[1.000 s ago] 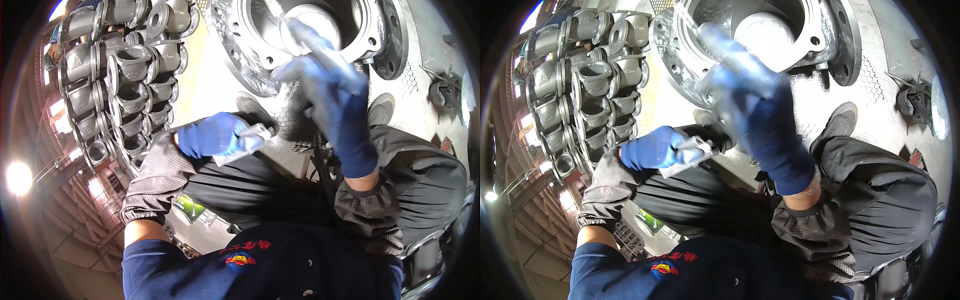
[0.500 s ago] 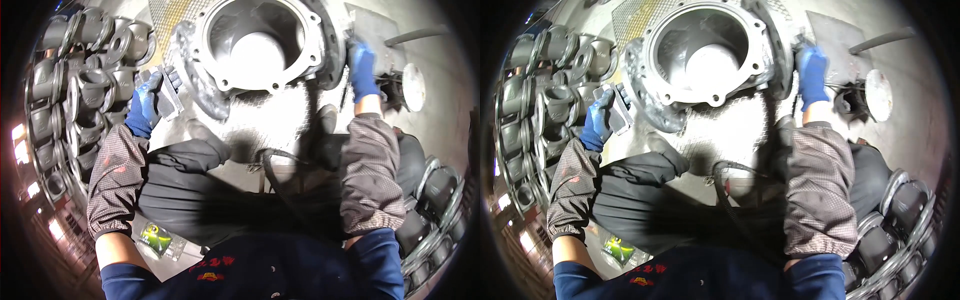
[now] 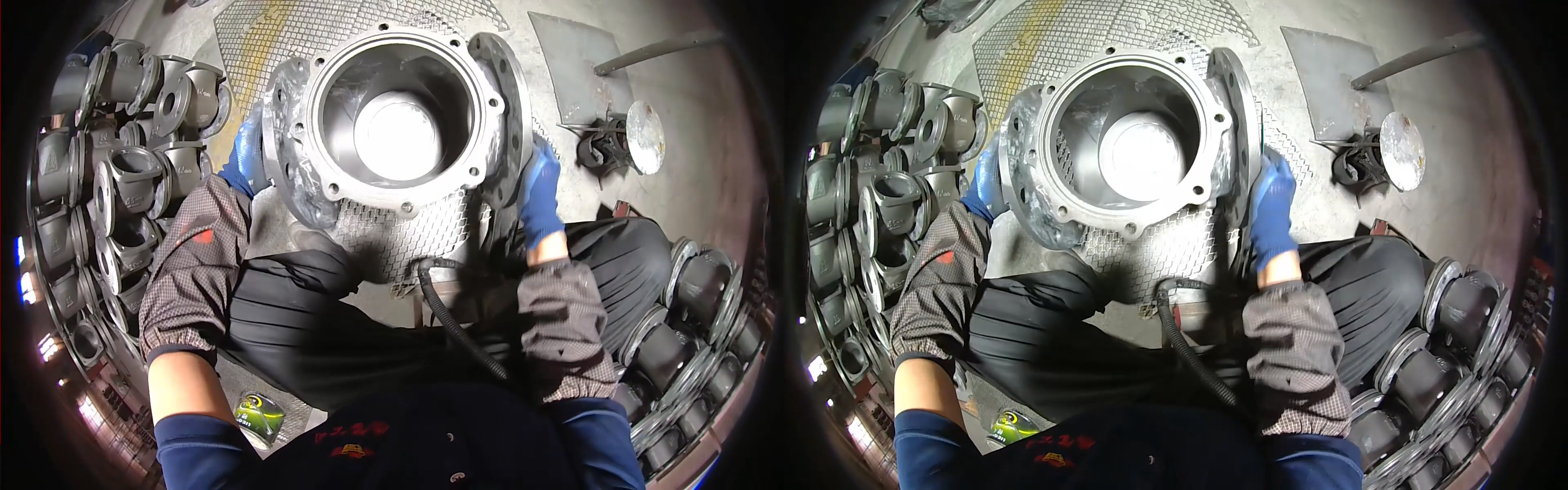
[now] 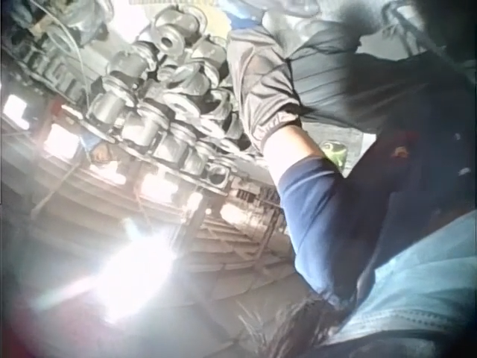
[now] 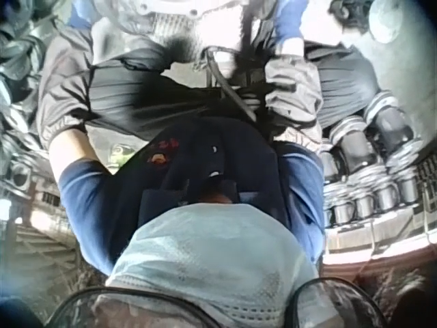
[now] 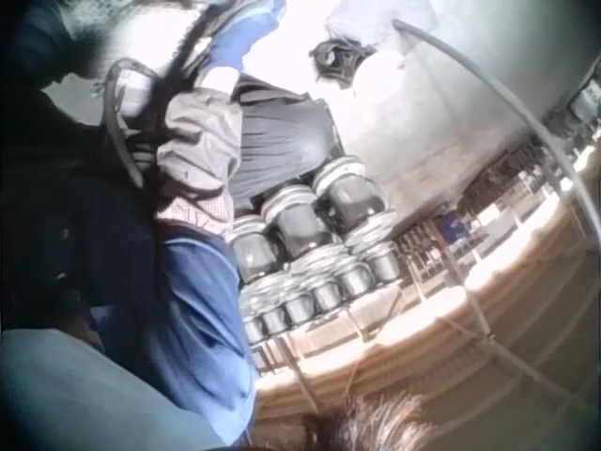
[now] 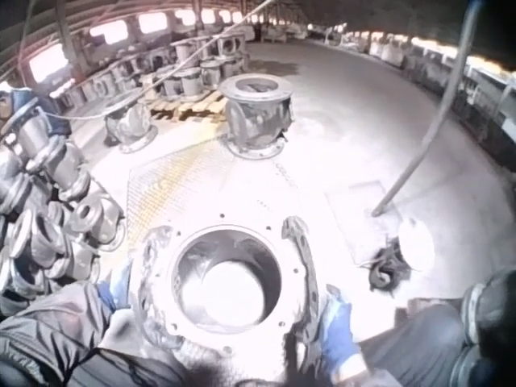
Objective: The person uses a tool to deburr the surfaces of a metal casting, turning it over to reach different sides. They then use a handheld rotary tool to smooth the interior of the part.
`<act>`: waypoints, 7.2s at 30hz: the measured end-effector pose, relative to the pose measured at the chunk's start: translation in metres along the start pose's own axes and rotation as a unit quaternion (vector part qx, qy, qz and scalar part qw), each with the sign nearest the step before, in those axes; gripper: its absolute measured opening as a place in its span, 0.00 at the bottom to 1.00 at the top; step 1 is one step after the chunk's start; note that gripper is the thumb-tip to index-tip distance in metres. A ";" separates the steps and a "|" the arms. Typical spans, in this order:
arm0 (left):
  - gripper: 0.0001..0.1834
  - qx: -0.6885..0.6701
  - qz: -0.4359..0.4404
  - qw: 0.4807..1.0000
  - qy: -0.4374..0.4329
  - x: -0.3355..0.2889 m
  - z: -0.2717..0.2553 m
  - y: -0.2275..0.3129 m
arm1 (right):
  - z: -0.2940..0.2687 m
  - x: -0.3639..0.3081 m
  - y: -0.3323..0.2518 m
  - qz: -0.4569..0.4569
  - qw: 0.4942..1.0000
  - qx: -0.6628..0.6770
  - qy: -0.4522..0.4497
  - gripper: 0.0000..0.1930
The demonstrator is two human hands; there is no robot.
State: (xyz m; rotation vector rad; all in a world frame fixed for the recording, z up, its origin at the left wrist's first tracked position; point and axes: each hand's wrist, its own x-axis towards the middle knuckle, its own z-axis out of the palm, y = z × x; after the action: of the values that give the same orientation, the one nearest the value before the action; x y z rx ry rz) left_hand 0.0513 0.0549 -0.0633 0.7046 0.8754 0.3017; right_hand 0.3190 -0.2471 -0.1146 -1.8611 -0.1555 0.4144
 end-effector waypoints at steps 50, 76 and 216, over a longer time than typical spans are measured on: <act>0.19 0.128 0.322 0.937 -0.036 -0.059 0.231 0.002 | -0.040 -0.093 -0.108 -0.442 0.896 -0.042 0.025 0.24; 0.27 0.468 0.359 0.805 0.069 0.019 0.108 -0.018 | -0.085 -0.026 -0.123 -0.324 0.942 0.078 -0.044 0.13; 0.11 0.187 0.428 0.845 0.261 -0.094 0.095 0.013 | 0.069 0.031 -0.198 -0.648 0.695 -0.270 -0.152 0.08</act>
State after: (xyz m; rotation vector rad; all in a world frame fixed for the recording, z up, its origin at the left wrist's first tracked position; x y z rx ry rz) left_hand 0.0686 -0.0257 0.0427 1.4113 1.1034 1.1921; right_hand 0.3423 -0.1109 0.0467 -1.7034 -1.8588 -0.3947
